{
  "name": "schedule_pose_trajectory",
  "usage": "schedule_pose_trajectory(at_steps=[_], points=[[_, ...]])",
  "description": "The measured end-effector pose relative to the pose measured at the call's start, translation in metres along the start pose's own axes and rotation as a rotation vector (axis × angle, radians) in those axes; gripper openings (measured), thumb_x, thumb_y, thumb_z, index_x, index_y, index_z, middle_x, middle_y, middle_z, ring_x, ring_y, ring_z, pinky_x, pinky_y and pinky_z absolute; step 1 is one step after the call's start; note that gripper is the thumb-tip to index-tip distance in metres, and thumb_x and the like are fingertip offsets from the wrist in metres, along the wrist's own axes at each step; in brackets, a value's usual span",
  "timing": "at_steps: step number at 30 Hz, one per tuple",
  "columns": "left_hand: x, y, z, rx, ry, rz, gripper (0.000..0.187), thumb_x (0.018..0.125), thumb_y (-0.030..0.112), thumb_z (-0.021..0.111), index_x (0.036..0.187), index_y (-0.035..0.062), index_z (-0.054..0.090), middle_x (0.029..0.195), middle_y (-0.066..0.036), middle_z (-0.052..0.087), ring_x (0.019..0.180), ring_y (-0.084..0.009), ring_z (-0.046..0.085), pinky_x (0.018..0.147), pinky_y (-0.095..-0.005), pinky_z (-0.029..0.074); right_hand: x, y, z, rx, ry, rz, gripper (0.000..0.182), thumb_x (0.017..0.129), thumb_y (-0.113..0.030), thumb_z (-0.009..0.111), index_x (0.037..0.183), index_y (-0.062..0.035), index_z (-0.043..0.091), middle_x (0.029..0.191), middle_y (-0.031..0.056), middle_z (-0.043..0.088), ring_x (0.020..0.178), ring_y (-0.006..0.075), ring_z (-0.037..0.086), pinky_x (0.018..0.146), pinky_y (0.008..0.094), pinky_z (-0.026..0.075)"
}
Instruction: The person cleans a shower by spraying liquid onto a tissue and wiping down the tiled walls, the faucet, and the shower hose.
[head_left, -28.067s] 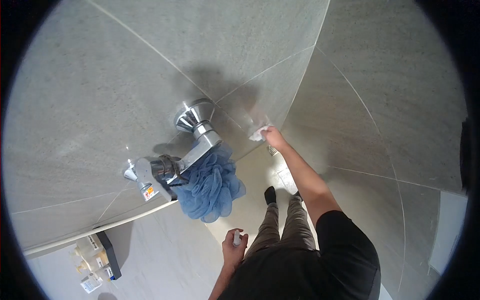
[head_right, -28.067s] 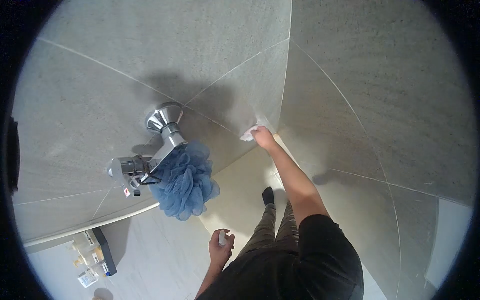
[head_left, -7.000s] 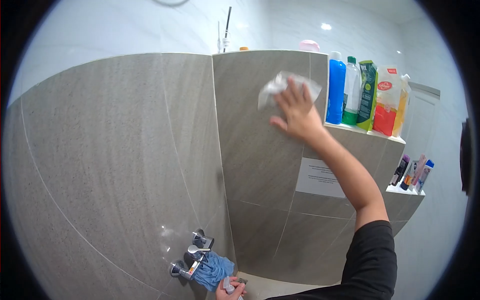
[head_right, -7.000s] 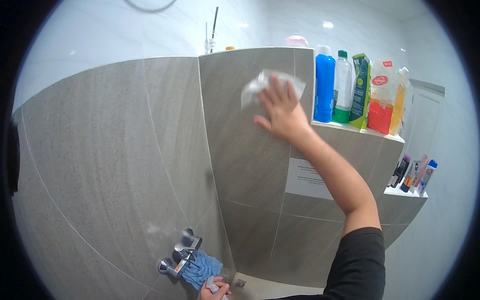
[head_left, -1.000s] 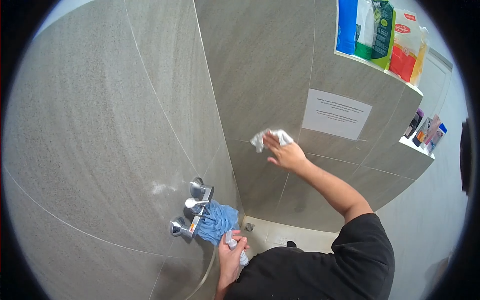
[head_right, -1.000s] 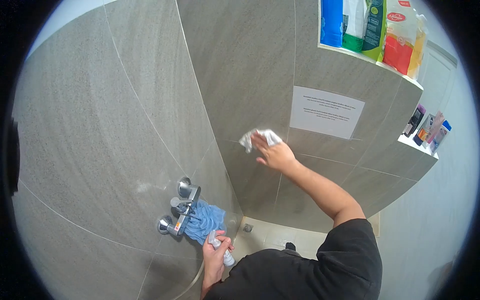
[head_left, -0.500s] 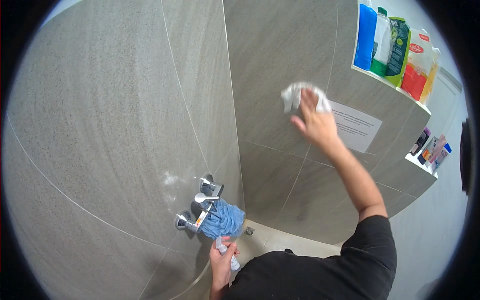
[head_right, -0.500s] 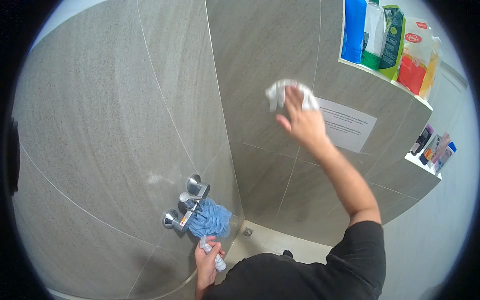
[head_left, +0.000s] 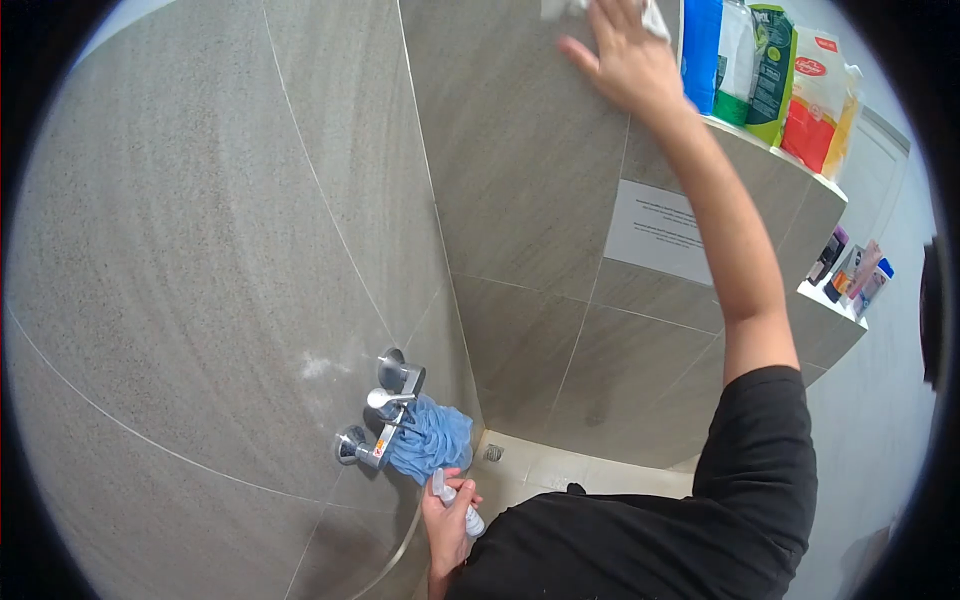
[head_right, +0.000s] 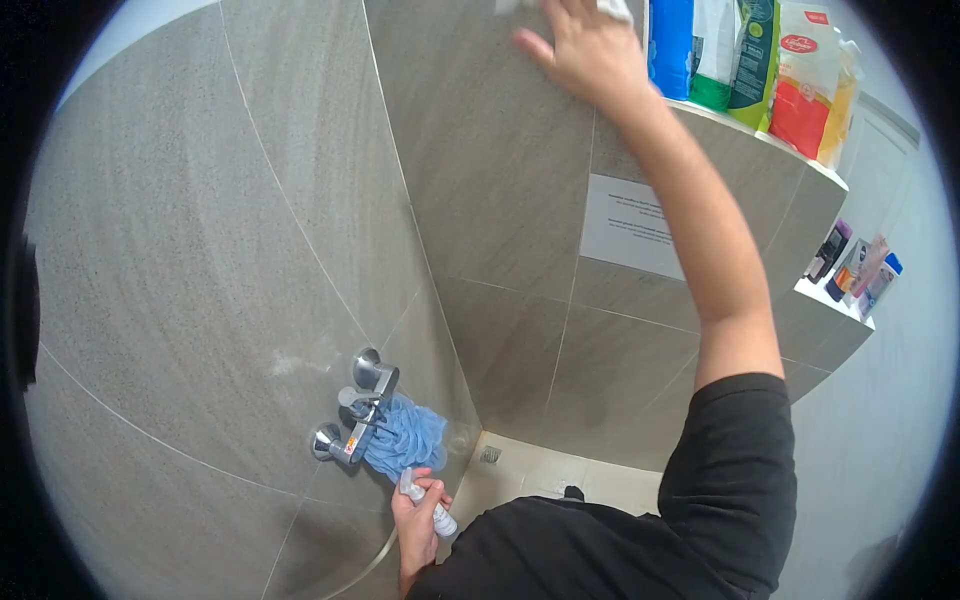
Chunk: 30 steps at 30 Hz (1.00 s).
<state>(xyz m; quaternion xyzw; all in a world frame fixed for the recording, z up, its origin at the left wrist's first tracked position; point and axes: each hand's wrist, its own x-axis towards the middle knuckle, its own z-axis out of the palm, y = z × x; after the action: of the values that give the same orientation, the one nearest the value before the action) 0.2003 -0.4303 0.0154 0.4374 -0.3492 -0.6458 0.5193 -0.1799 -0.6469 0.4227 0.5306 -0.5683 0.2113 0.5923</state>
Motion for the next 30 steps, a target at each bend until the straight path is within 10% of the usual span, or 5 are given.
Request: schedule_pose_trajectory(at_steps=[2,6,20,30], points=[[0.001,-0.002,-0.003,0.003,-0.006,0.012,0.030,0.090,-0.001,0.068,0.116,-0.0009,0.053,0.083,-0.005,0.063,0.068,-0.0121,0.062,0.062,-0.0255,0.048,-0.045,-0.015,0.016,0.010,0.052,-0.044,0.076,0.101,-0.061,0.035,0.148,-0.0015,0.040,0.161,0.0162,0.027,0.152,0.0252,0.016,0.120,0.0445,0.026],[-0.001,0.002,-0.001,-0.019,-0.008,0.002,0.030,0.090,-0.001,0.067,0.116,-0.0011,0.053,0.083,-0.006,0.063,0.068,-0.0122,0.062,0.061,-0.0257,0.048,-0.132,-0.048,0.008,0.121,-0.299,-0.117,0.082,0.100,-0.060,0.036,0.146,0.0072,0.037,0.160,0.0188,0.027,0.154,0.0266,0.005,0.124,0.0450,0.008],[0.002,0.005,0.011,0.069,-0.096,-0.004,0.031,0.090,-0.003,0.066,0.118,-0.0029,0.052,0.083,-0.006,0.063,0.070,-0.0123,0.062,0.064,-0.0252,0.048,-0.359,-0.104,0.023,0.268,-0.721,-0.328,0.072,0.101,-0.051,0.039,0.151,0.0002,0.034,0.162,0.0091,0.026,0.152,0.0221,0.014,0.124,0.0409,0.010],[0.006,0.001,0.006,0.033,-0.098,-0.004,0.032,0.089,-0.002,0.068,0.116,-0.0021,0.052,0.082,-0.007,0.063,0.067,-0.0137,0.063,0.061,-0.0267,0.049,-0.244,-0.063,0.009,0.283,-0.506,-0.226,0.071,0.100,-0.056,0.040,0.144,-0.0010,0.046,0.158,0.0093,0.036,0.151,0.0244,0.019,0.124,0.0428,0.011]])
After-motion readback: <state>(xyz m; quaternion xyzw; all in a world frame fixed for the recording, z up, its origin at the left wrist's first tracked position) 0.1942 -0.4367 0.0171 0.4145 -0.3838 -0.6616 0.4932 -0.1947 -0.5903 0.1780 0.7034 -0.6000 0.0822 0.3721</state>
